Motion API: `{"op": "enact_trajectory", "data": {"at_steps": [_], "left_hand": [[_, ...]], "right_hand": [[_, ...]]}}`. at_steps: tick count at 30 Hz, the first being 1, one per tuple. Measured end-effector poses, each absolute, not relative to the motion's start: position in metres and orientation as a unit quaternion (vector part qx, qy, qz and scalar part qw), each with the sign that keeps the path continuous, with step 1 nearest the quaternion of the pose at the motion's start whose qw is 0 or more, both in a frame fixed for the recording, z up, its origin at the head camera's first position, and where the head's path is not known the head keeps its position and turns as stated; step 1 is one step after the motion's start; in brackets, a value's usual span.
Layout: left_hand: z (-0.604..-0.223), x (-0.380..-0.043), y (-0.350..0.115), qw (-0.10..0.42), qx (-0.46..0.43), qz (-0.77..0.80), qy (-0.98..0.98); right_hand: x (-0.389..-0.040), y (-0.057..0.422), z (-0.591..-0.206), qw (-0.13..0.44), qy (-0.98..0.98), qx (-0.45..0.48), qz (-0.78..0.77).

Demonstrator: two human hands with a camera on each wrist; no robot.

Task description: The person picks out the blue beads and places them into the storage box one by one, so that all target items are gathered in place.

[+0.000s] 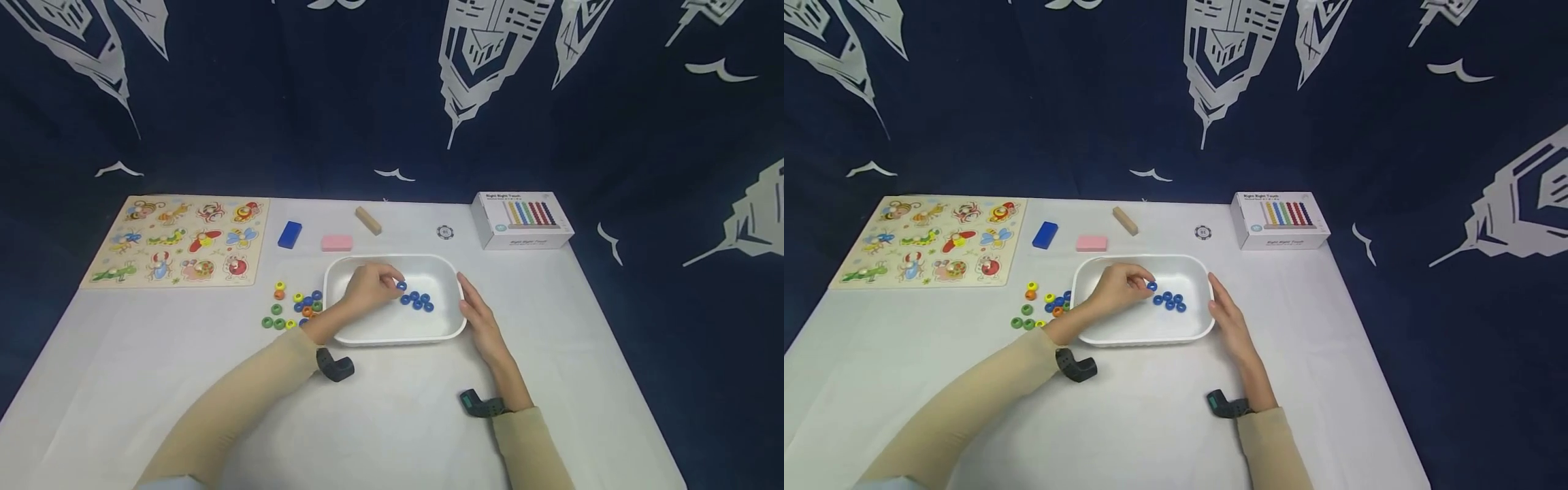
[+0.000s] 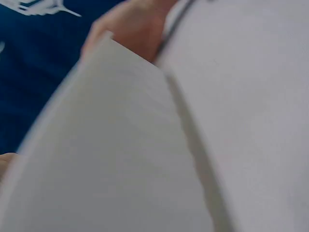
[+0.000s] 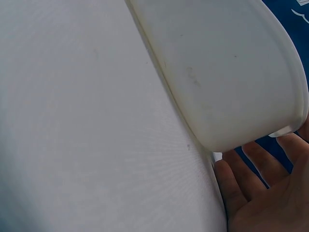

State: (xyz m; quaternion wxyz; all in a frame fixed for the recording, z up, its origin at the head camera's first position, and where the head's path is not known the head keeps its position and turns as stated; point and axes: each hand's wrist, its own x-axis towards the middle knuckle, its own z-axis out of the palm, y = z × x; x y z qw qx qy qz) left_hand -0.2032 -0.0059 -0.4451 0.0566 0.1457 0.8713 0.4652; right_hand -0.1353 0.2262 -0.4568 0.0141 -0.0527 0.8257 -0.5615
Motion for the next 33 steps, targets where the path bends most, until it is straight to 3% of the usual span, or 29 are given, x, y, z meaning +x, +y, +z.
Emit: {"op": "enact_trajectory", "data": {"at_steps": [9, 15, 18, 25, 28, 33], "left_hand": [[-0.460, -0.216, 0.007, 0.108, 0.148, 0.347, 0.920], [-0.453, -0.206, 0.006, 0.124, 0.148, 0.339, 0.921], [-0.439, -0.188, -0.004, 0.063, 0.168, 0.369, 0.912], [-0.421, -0.136, -0.067, -0.160, 0.179, 0.491, 0.837], [-0.437, -0.128, -0.100, -0.197, 0.144, 0.520, 0.818], [-0.475, -0.124, -0.139, -0.194, 0.077, 0.514, 0.832]], "right_hand": [[-0.135, 0.226, -0.453, 0.014, 0.825, -0.047, -0.563], [-0.135, 0.225, -0.454, 0.013, 0.820, -0.050, -0.569], [-0.135, 0.224, -0.454, 0.014, 0.821, -0.052, -0.568], [-0.138, 0.222, -0.454, 0.015, 0.822, -0.053, -0.567], [-0.139, 0.224, -0.455, 0.015, 0.818, -0.049, -0.574], [-0.139, 0.225, -0.457, 0.018, 0.820, -0.051, -0.569]]}}
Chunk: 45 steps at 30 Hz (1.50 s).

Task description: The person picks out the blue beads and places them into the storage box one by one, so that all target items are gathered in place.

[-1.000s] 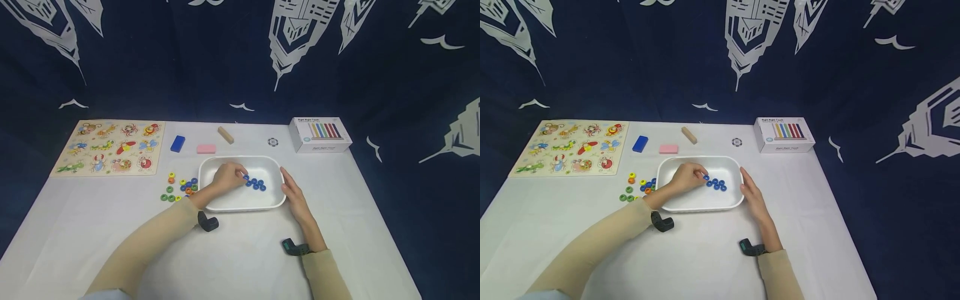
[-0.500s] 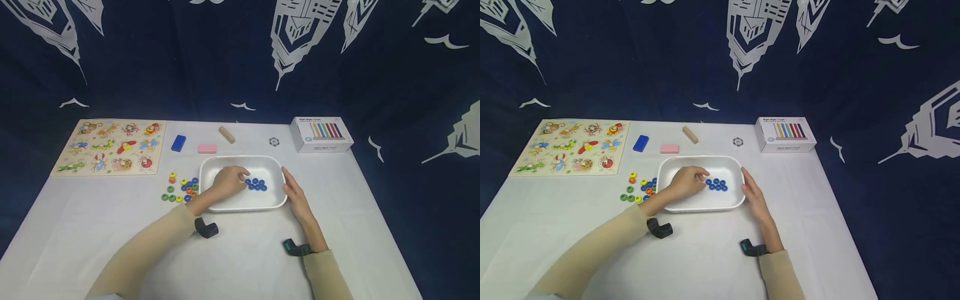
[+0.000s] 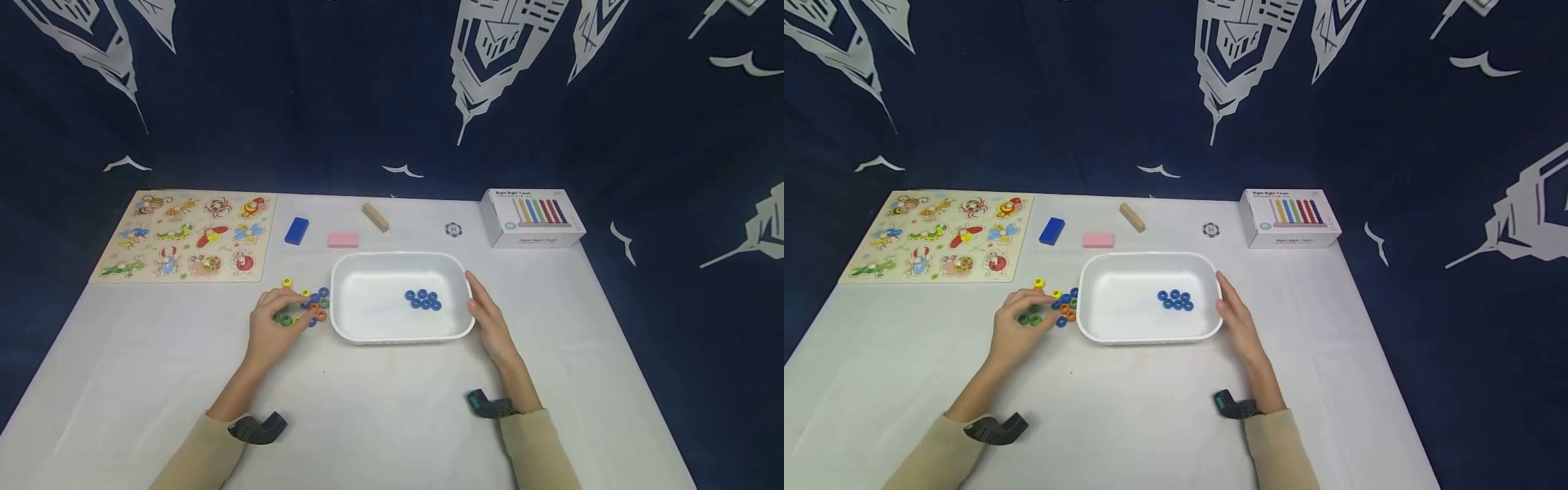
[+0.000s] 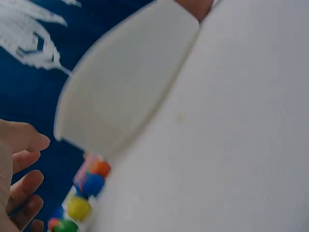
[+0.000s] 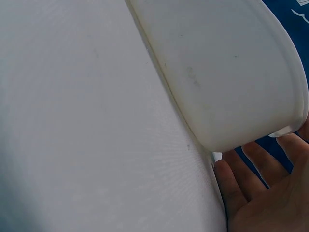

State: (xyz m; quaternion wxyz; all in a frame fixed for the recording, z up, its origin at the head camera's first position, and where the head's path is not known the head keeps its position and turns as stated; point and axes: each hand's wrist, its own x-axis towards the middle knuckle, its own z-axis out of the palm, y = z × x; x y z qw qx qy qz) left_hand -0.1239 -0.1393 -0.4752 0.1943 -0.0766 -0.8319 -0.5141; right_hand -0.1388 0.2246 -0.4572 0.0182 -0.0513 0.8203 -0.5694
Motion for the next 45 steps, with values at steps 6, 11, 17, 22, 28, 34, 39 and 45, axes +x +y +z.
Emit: {"op": "enact_trajectory", "data": {"at_steps": [6, 11, 17, 22, 28, 34, 39, 45], "left_hand": [[-0.498, -0.128, -0.151, 0.184, -0.072, -0.497, -0.845], [-0.506, -0.127, -0.150, 0.204, -0.085, -0.450, -0.865], [-0.511, -0.126, -0.147, 0.213, -0.101, -0.380, -0.894], [-0.511, -0.126, -0.145, 0.215, -0.103, -0.358, -0.902], [-0.498, -0.125, -0.141, 0.231, -0.094, -0.354, -0.901], [-0.449, -0.138, -0.113, 0.208, -0.112, -0.450, -0.861], [-0.425, -0.164, -0.067, 0.099, -0.126, -0.492, -0.856], [-0.442, -0.195, -0.024, -0.005, -0.130, -0.467, -0.875]], "right_hand": [[-0.138, 0.225, -0.457, 0.013, 0.822, -0.052, -0.568], [-0.138, 0.224, -0.457, 0.013, 0.820, -0.056, -0.569], [-0.137, 0.225, -0.458, 0.017, 0.820, -0.045, -0.571], [-0.136, 0.226, -0.457, 0.016, 0.817, -0.044, -0.574], [-0.137, 0.226, -0.457, 0.014, 0.815, -0.057, -0.577], [-0.137, 0.228, -0.456, 0.014, 0.817, -0.054, -0.574], [-0.137, 0.227, -0.458, 0.014, 0.822, -0.050, -0.567], [-0.136, 0.226, -0.458, 0.016, 0.822, -0.053, -0.567]]}}
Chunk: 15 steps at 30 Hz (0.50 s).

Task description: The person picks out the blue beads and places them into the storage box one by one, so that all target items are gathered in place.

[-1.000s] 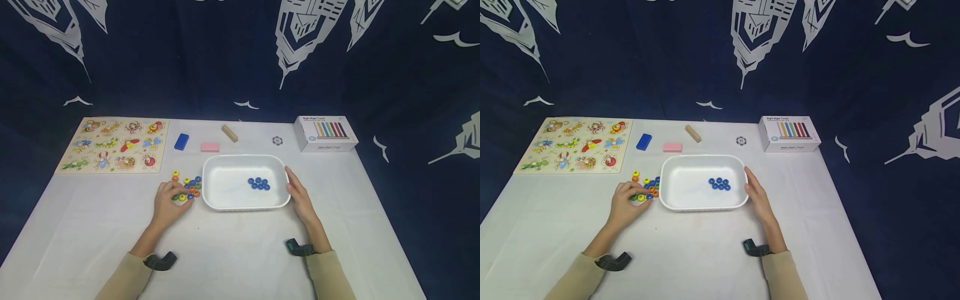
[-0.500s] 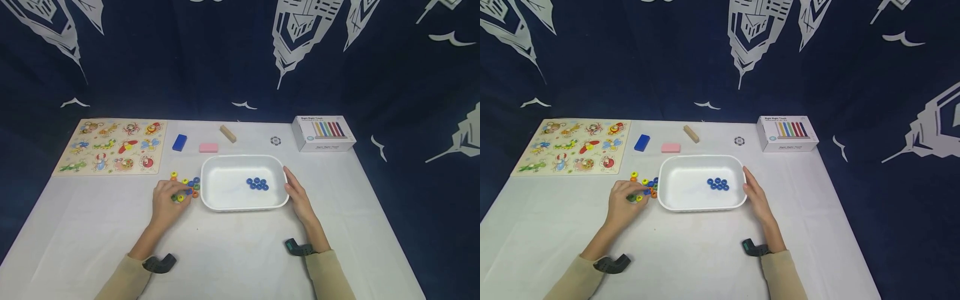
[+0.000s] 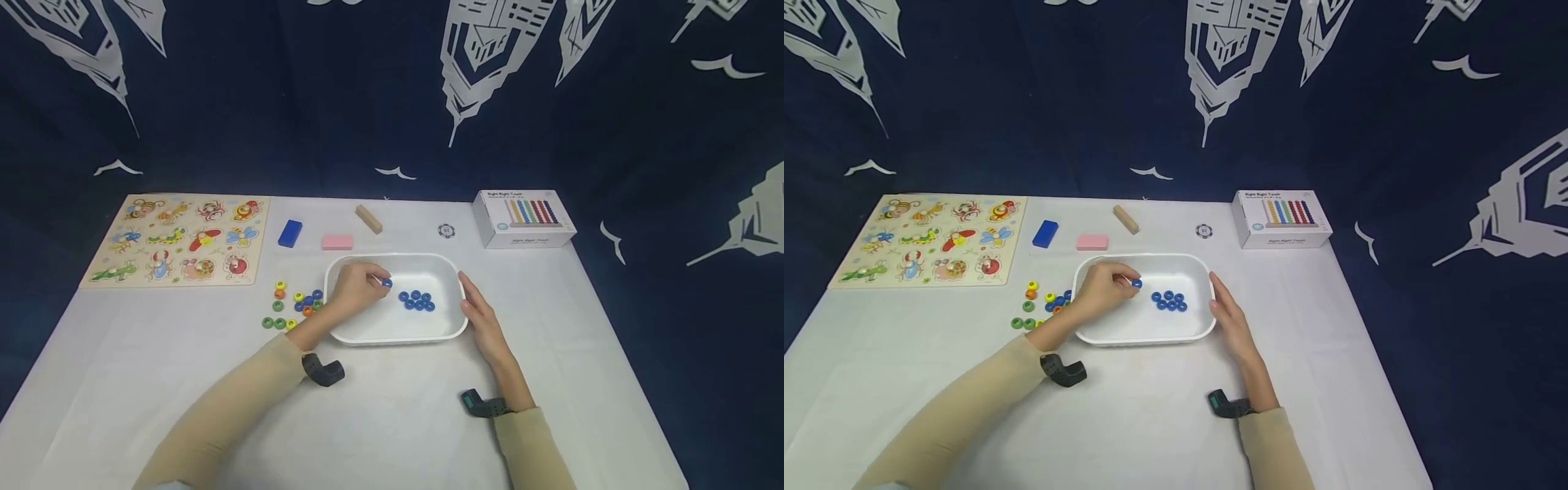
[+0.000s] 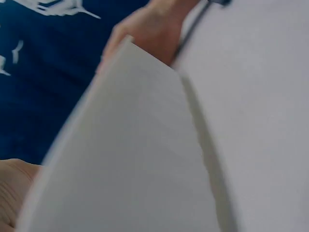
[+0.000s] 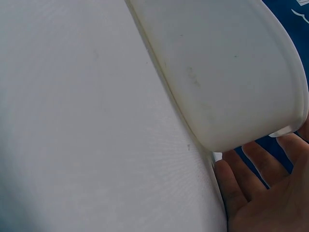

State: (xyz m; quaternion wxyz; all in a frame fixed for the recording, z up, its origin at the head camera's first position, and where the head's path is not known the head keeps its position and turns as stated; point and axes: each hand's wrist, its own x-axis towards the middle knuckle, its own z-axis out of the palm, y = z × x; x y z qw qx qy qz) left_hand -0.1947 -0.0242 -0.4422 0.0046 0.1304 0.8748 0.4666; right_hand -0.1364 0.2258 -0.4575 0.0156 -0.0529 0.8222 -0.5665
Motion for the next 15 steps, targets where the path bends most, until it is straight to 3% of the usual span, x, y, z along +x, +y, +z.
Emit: {"op": "enact_trajectory", "data": {"at_steps": [10, 15], "left_hand": [[-0.461, -0.214, 0.000, 0.102, 0.179, 0.361, 0.909], [-0.450, -0.198, -0.004, 0.076, 0.195, 0.342, 0.916]], "right_hand": [[-0.137, 0.223, -0.458, 0.014, 0.821, -0.046, -0.568], [-0.137, 0.223, -0.457, 0.019, 0.818, -0.041, -0.573]]}}
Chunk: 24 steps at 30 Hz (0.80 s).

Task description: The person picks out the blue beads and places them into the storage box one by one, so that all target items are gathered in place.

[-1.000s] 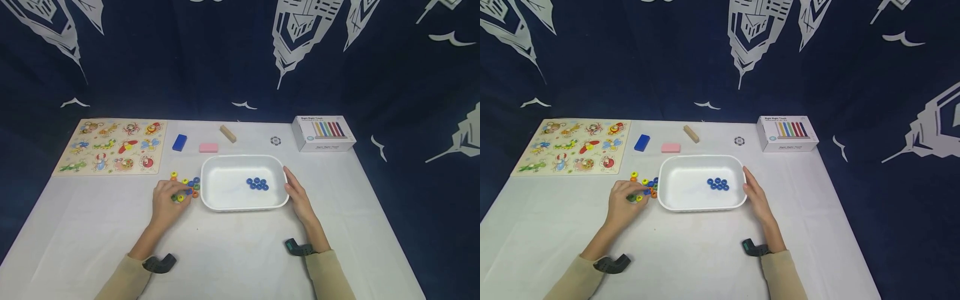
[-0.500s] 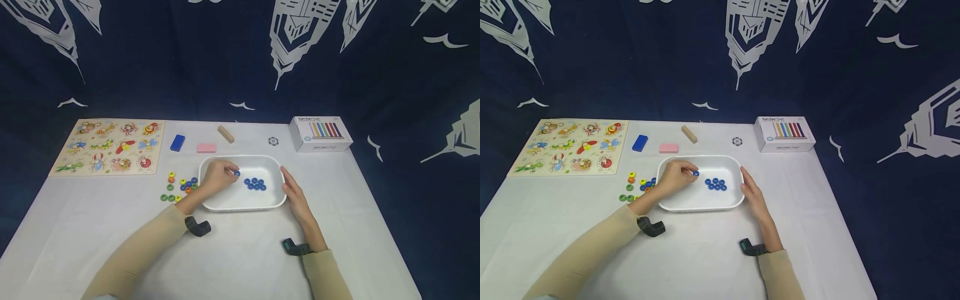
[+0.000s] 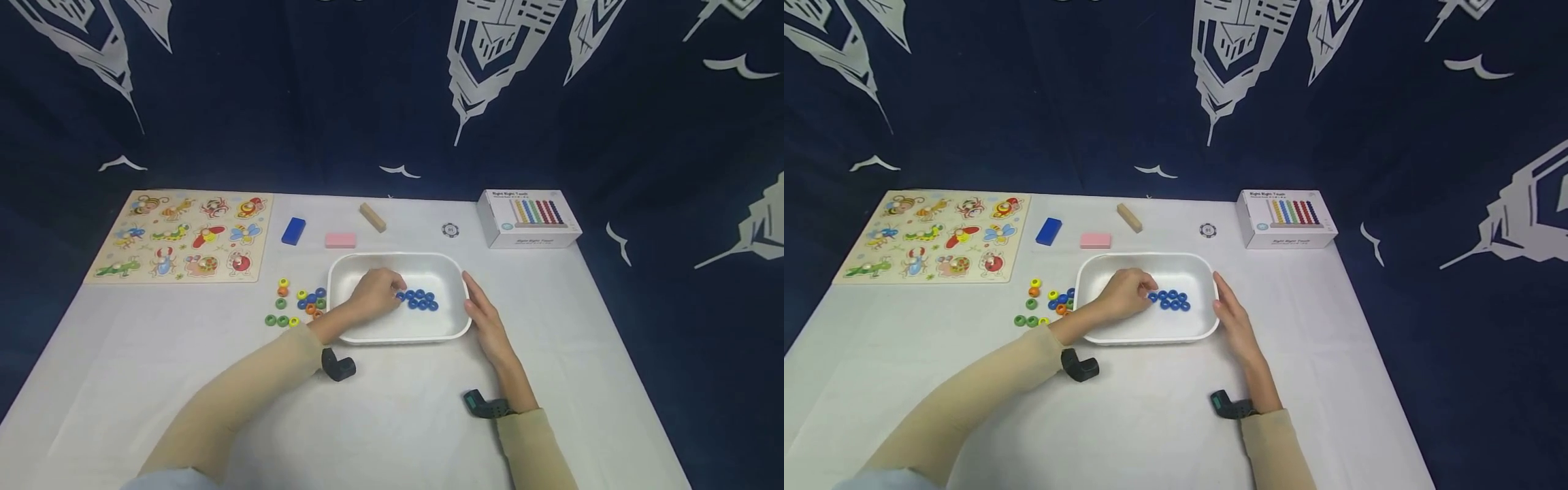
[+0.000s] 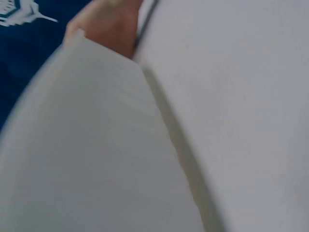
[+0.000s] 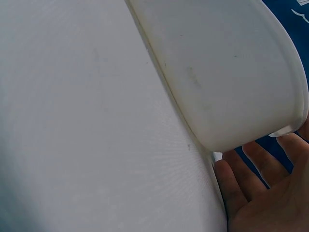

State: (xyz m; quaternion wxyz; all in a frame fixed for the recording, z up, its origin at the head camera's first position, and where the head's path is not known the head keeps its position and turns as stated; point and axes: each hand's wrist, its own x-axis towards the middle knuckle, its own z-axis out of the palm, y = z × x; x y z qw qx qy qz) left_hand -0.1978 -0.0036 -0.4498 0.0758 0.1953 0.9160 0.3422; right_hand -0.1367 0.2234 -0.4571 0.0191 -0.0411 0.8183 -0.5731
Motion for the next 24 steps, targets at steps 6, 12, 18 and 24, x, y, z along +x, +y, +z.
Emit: {"op": "enact_trajectory", "data": {"at_steps": [6, 12, 18, 24], "left_hand": [[-0.431, -0.158, -0.043, -0.120, 0.220, 0.394, 0.884], [-0.453, -0.145, -0.110, -0.250, 0.114, 0.490, 0.827], [-0.489, -0.145, -0.146, -0.197, 0.034, 0.469, 0.860], [-0.502, -0.147, -0.153, -0.198, 0.032, 0.456, 0.867]], "right_hand": [[-0.136, 0.222, -0.458, 0.020, 0.822, -0.042, -0.567], [-0.138, 0.224, -0.457, 0.015, 0.821, -0.045, -0.568], [-0.138, 0.226, -0.458, 0.016, 0.820, -0.045, -0.571], [-0.138, 0.225, -0.459, 0.017, 0.816, -0.046, -0.575]]}}
